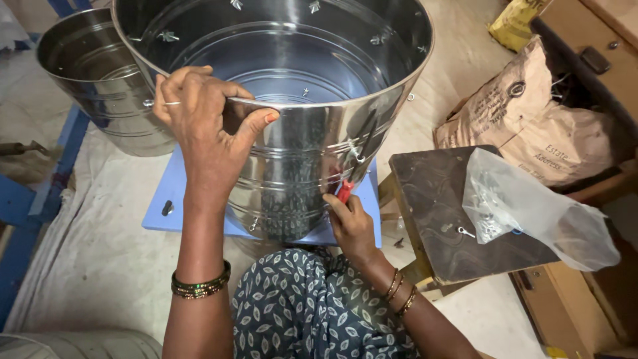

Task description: The person uses a red-handled screwdriver to tighten screws on the rim of a large stainless steel bucket. They rotate the bucket to access different fasteners and continue securing the metal components.

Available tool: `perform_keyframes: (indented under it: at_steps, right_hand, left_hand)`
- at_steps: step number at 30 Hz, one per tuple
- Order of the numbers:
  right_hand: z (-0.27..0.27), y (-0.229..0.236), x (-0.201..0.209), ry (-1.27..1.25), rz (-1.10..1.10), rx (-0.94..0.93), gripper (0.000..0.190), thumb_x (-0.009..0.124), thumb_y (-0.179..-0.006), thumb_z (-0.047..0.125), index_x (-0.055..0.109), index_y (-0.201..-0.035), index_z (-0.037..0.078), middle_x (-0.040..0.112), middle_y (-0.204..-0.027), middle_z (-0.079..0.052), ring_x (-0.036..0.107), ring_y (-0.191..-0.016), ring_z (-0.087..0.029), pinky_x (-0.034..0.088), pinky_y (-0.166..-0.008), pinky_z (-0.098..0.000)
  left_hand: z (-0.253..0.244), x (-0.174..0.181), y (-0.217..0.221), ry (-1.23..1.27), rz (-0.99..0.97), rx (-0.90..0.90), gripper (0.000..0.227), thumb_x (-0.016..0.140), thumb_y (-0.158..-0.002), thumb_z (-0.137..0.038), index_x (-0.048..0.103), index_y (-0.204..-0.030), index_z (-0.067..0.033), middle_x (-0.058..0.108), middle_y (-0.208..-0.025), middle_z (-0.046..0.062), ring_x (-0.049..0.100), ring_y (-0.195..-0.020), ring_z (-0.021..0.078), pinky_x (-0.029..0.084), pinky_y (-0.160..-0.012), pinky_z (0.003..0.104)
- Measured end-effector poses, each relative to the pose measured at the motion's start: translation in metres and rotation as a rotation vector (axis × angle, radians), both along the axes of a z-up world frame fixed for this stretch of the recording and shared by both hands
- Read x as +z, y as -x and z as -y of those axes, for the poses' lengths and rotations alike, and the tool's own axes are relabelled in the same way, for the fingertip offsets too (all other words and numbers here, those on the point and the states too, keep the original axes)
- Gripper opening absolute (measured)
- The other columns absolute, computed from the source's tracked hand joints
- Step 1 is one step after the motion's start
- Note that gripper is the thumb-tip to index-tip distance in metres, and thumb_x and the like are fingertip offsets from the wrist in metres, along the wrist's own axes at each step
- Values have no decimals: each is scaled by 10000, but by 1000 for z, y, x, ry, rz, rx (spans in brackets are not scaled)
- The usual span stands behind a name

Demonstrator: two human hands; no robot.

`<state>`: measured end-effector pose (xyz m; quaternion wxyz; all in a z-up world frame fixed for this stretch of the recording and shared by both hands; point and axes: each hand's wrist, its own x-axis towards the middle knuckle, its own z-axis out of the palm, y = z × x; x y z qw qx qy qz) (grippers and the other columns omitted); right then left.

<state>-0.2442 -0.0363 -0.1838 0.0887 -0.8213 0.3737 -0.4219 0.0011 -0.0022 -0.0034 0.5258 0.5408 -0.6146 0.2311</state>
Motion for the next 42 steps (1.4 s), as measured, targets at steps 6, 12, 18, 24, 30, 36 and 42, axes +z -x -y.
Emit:
perform_keyframes:
  at_steps: [6, 12, 18, 24, 30, 36, 42]
  right_hand:
    - [-19, -17, 31, 25, 44, 190, 357, 776, -874, 82, 650, -1208, 78, 652, -948, -136, 687, -744, -293, 563, -628, -384]
    - [-25, -32, 70, 172, -60, 268, 371, 708, -916, 27, 654, -1278, 86, 671, -859, -114, 679, -709, -271, 551, -612, -375]
    - [-30, -39, 142, 343, -111, 155, 373, 775, -945, 166, 675, -1302, 123, 661, -687, -70, 614, -502, -176, 480, -456, -354]
    - [17, 3, 223, 151, 180, -53, 318, 862, -949, 190, 688, -1170, 42, 713, -819, -37, 676, -674, -97, 501, -565, -253]
    - [71, 33, 212, 151, 418, 130, 337, 754, -1069, 33, 538, -1320, -32, 604, -1001, -45, 606, -903, -115, 533, -791, -249]
    - [106, 51, 173, -101, 637, 49, 376, 680, -1060, 100, 524, -1390, 10, 612, -887, -4, 552, -672, -55, 433, -545, -205]
    - [126, 59, 155, -211, 729, 89, 346, 685, -1048, 112, 545, -1351, 22, 625, -920, -14, 568, -652, -61, 447, -519, -205]
  left_hand:
    - [1, 0, 1, 4, 2, -8, 515, 826, -918, -585, 702, -1041, -100, 631, -1170, 57, 480, -1346, 305, 178, -1249, 584]
    - [3, 3, 2, 43, 2, -2, 531, 828, -893, -599, 710, -1042, -103, 618, -1166, 71, 481, -1310, 305, 215, -1182, 541]
    - [-1, 5, 3, 41, -8, -34, 503, 822, -904, -582, 710, -1045, -112, 597, -1132, 64, 478, -1271, 301, 230, -1167, 521]
    - [-4, 8, 3, 19, 11, -20, 504, 823, -900, -573, 711, -1053, -106, 608, -1109, 51, 486, -1265, 299, 218, -1176, 546]
    - [-3, 8, 3, 27, 10, -31, 474, 820, -908, -552, 704, -1037, -111, 602, -1099, 57, 498, -1275, 291, 196, -1194, 565]
    - [-3, 8, 4, 15, 3, -28, 477, 821, -907, -552, 704, -1053, -113, 590, -1085, 53, 498, -1269, 295, 197, -1192, 563]
    - [-4, 10, 4, 16, -4, -27, 491, 824, -881, -560, 708, -1032, -108, 610, -1070, 52, 500, -1248, 293, 239, -1146, 531]
